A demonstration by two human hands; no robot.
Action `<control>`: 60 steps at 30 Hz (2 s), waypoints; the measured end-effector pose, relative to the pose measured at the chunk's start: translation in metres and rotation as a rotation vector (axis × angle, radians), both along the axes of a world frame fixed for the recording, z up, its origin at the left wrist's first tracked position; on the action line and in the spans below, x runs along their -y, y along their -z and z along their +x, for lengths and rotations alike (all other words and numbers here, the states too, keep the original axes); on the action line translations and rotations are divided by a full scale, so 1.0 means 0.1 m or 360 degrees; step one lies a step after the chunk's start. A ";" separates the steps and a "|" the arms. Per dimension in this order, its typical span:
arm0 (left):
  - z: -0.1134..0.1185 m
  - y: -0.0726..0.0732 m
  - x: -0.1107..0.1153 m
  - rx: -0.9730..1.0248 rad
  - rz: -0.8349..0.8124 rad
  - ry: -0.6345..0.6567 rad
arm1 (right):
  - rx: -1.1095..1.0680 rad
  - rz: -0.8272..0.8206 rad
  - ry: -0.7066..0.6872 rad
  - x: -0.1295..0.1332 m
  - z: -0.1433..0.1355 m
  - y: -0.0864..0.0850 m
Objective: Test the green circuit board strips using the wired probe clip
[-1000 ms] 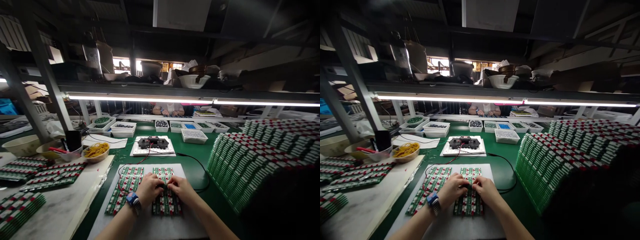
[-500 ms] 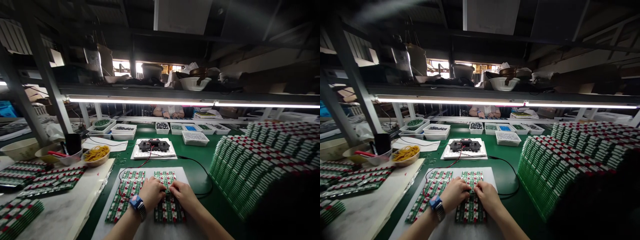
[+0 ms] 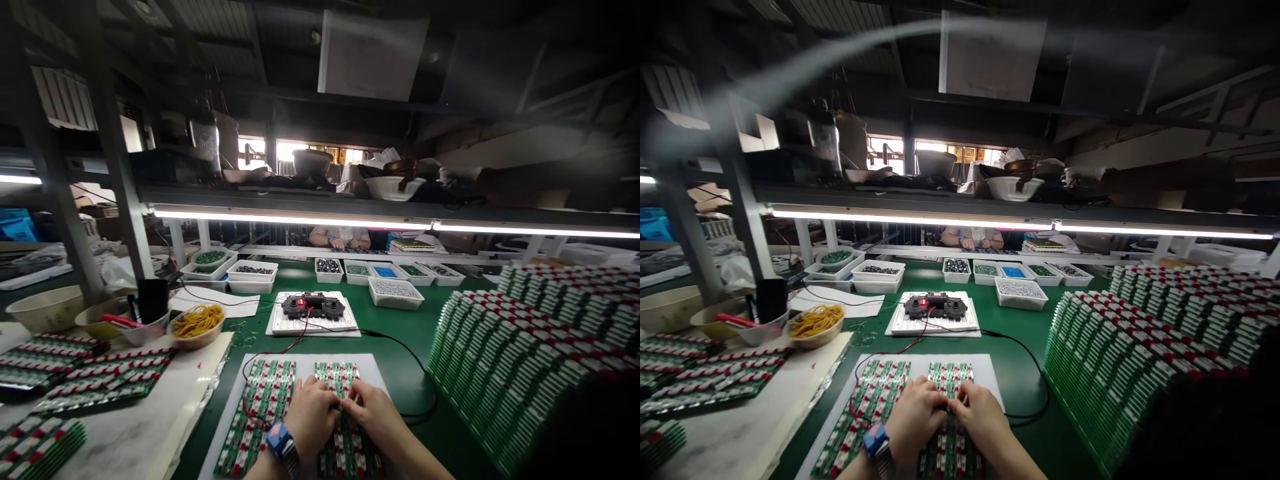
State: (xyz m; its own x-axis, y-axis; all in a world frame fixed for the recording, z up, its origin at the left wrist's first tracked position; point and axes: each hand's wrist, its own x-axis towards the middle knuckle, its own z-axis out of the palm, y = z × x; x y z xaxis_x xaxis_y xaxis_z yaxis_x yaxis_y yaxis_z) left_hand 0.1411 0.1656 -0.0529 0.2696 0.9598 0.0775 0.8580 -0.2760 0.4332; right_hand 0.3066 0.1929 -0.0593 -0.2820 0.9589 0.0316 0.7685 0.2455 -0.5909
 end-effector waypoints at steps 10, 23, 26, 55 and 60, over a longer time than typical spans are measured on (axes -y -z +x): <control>0.02 0.06 -0.04 0.0075 -0.0035 -0.0065 | 0.0128 0.0039 -0.0203 -0.12 0.01 -0.12; 0.00 0.00 -0.02 0.0052 -0.0050 -0.0030 | -0.0044 0.0005 -0.0251 -0.07 0.08 -0.02; 0.01 0.00 -0.01 0.0044 -0.0043 -0.0037 | -0.0064 0.0003 -0.0227 -0.07 0.07 -0.03; -0.02 0.01 0.01 0.0002 0.0003 0.0017 | -0.0145 -0.0029 -0.0257 -0.05 0.11 -0.08; -0.01 0.00 0.02 0.0048 0.0001 -0.0004 | -0.0185 -0.0057 -0.0274 -0.06 0.12 -0.06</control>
